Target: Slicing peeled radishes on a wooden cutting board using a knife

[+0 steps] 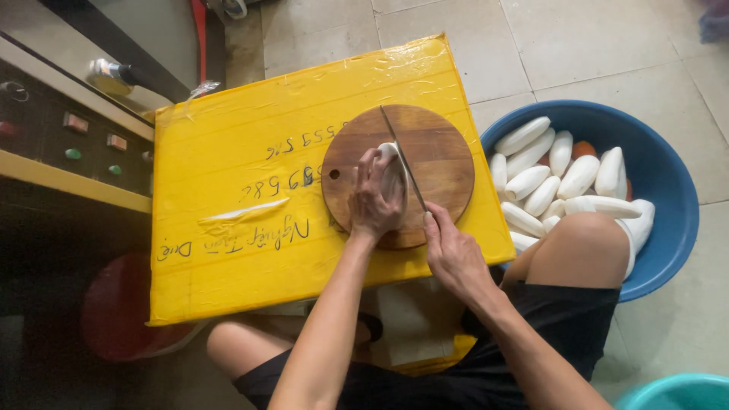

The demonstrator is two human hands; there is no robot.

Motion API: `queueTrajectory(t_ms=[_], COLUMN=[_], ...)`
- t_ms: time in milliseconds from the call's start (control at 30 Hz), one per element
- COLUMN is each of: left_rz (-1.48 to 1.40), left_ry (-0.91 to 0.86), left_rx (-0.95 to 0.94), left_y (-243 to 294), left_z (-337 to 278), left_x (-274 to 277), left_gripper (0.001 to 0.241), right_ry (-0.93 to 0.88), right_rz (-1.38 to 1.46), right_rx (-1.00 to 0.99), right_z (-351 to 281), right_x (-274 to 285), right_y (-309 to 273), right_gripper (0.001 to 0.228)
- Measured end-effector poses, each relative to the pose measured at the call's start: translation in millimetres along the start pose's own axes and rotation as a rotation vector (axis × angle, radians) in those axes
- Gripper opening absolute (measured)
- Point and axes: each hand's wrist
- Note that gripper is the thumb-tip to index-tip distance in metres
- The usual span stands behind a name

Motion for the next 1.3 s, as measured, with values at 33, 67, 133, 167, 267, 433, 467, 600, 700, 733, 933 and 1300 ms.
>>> queueTrajectory(t_ms=[33, 67, 133, 167, 267, 433, 467, 600, 700, 733, 933, 1300], left_rz=[-0.004, -0.011, -0.018, -0.009, -0.009, -0.010, -0.013, -0.064, -0.047, -0.045, -0.050, -0.073], left_ry=[-0.003, 0.010, 0.014, 0.029, 0.046, 0.062, 0.079, 0.091, 0.096, 0.091, 0.102, 0.068], left_rx=[0.001, 0.001, 0.006, 0.016, 0.026, 0.016, -0.010, -0.026, -0.005, 0.002, -0.018, 0.007], left_y=[2, 4, 6, 6, 6, 4, 3, 3, 2, 5, 12, 13], left_z=[1, 3, 3, 3, 2, 0, 0, 3, 3, 3, 7, 6], left_x=[1, 2, 2, 1, 0, -4, -4, -2, -6, -5, 2, 7], left_gripper=[0.052, 0.051, 0.049, 0.050, 0.051, 0.051, 0.050, 0.049, 0.049, 0.049, 0.046, 0.045], right_ry=[0.002, -0.003, -0.012, -0.010, -0.024, -0.052, -0.057, -0.080, -0.089, -0.096, -0.124, -0.185], right_rz=[-0.002, -0.008, -0.013, -0.020, -0.032, -0.070, -0.087, -0.105, -0.106, -0.107, -0.110, -0.144], right_rx=[-0.004, -0.003, -0.009, -0.003, 0.002, 0.000, -0.001, 0.000, 0.003, -0.002, -0.035, -0.074], right_z=[0, 0, 0, 0, -1, 4, 4, 9, 8, 5, -13, 26], right_x=[0, 1, 0, -1, 5, 11, 12, 13, 19, 21, 30, 16], right_y=[-1, -1, -1, 0, -5, -1, -1, 3, -2, 1, 6, -4], right_gripper=[0.045, 0.046, 0.046, 0.045, 0.045, 0.044, 0.044, 0.042, 0.041, 0.041, 0.041, 0.044])
Point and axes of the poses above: each hand's wrist, its own z-axis towards the middle knuckle, its own x-axis out of the back of the hand, y = z × x, and after that the axes turned 5 degrees about y, right-handed
